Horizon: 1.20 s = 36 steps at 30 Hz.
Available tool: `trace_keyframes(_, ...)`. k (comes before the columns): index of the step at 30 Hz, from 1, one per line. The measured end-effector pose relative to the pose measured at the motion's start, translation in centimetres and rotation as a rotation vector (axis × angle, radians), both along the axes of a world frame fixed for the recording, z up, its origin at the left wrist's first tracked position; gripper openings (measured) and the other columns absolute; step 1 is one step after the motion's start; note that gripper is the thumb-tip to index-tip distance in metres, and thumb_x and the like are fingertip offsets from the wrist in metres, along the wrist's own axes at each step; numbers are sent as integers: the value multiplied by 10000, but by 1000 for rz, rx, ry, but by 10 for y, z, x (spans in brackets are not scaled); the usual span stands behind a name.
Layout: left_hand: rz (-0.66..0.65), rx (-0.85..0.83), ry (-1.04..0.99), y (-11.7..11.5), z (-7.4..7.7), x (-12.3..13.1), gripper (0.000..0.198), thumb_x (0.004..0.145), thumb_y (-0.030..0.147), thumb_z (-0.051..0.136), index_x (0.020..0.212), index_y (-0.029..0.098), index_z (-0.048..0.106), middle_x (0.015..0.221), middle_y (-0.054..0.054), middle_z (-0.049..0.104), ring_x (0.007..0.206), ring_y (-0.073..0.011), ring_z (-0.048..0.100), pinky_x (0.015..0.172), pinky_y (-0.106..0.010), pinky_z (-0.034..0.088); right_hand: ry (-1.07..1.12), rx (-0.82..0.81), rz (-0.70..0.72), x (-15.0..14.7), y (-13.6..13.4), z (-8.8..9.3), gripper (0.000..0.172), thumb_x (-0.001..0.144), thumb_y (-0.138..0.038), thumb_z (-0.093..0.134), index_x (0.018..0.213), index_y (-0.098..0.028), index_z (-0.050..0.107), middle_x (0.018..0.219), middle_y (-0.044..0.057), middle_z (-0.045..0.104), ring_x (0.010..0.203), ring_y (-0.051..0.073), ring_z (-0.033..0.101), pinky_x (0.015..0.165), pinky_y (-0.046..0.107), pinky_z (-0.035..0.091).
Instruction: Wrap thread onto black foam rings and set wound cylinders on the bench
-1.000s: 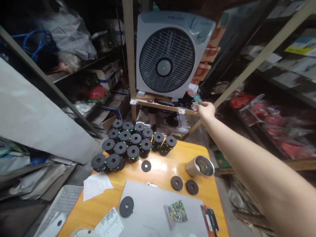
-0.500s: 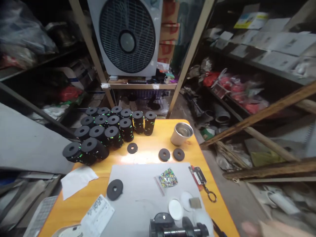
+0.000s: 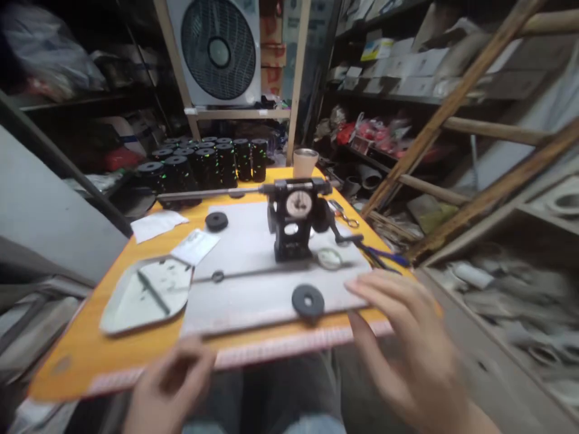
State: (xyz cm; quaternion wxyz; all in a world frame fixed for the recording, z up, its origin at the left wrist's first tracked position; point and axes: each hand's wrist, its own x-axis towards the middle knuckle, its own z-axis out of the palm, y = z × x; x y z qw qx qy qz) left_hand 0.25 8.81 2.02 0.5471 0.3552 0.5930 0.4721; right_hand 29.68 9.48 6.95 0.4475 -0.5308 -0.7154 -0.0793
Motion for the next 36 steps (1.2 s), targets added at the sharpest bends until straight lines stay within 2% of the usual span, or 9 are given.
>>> trace_keyframes(1, -16, 147, 12, 1, 2, 0, 204, 686, 291, 825, 675, 174, 658, 566, 29, 542, 584, -141, 526, 529, -237, 432, -43, -48, -19, -9, -11, -2, 327, 872, -264, 621, 1197, -301, 605, 1136, 114, 625, 1080, 331, 589, 945, 561, 458)
trace_keyframes(5, -99, 254, -16, 12, 9, 1, 243, 752, 395, 750, 784, 168, 669, 595, 44, 504, 493, -84, 379, 438, -206, 290, -85, -236, 26, -34, -24, -13, 267, 932, -272, 537, 1187, -204, 574, 1189, 137, 600, 1148, 312, 545, 969, 551, 444)
trace_keyframes(9, -187, 310, -55, 21, 16, 0, 315, 804, 453, 686, 861, 143, 664, 573, 63, 415, 488, -75, 329, 442, -195, 259, -89, -222, 94, -56, -4, -15, 338, 899, -260, 593, 1227, -183, 565, 1250, 142, 589, 1218, 313, 508, 1026, 547, 418)
trace_keyframes(12, -239, 334, -98, 21, 19, -4, 421, 888, 503, 556, 1052, 130, 663, 598, 55, 417, 491, -81, 300, 450, -204, 248, -93, -201, 160, -81, 3, -11, 389, 912, -250, 574, 1293, -193, 525, 1305, 136, 558, 1270, 294, 471, 1057, 522, 408)
trace_keyframes(17, -313, 316, -181, 15, 16, -15, 498, 968, 468, 393, 1367, 175, 455, 679, 34, 461, 530, -105, 284, 483, -226, 260, 70, -234, 323, -121, -6, -11, 370, 962, -191, 472, 1328, -240, 485, 1310, 110, 555, 1266, 255, 481, 1048, 464, 434)
trace_keyframes(22, -351, 285, -79, 7, 14, -23, 537, 944, 258, 448, 1454, 251, 281, 780, 14, 529, 632, -134, 436, 629, -252, 392, 117, -323, 487, -141, -5, -15, 425, 953, -130, 455, 1365, -234, 455, 1337, 102, 548, 1290, 230, 463, 1072, 419, 427)
trace_keyframes(29, -273, 244, -42, 2, 20, -20, 707, 810, 149, 635, 1453, 267, 367, 1046, -73, 672, 939, -227, 621, 930, -358, 438, 32, -351, 567, -151, 9, -14, 356, 943, -92, 435, 1234, -250, 566, 1292, 92, 584, 1188, 248, 513, 956, 438, 493)
trace_keyframes(32, -255, 224, -19, 2, 20, -15, 736, 769, 131, 673, 1443, 253, 402, 1129, -114, 666, 994, -260, 623, 931, -375, 445, 42, -360, 557, -150, 15, -17, 259, 947, -102, 470, 1108, -236, 623, 1172, 83, 632, 1092, 238, 541, 898, 415, 494)
trace_keyframes(36, -196, 250, 62, 2, 21, -9, 621, 835, 193, 627, 1420, 263, 433, 990, -78, 658, 873, -220, 628, 856, -331, 469, 43, -326, 577, -150, 22, -25, 154, 951, -111, 506, 984, -206, 622, 1038, 57, 644, 952, 209, 535, 814, 374, 456)
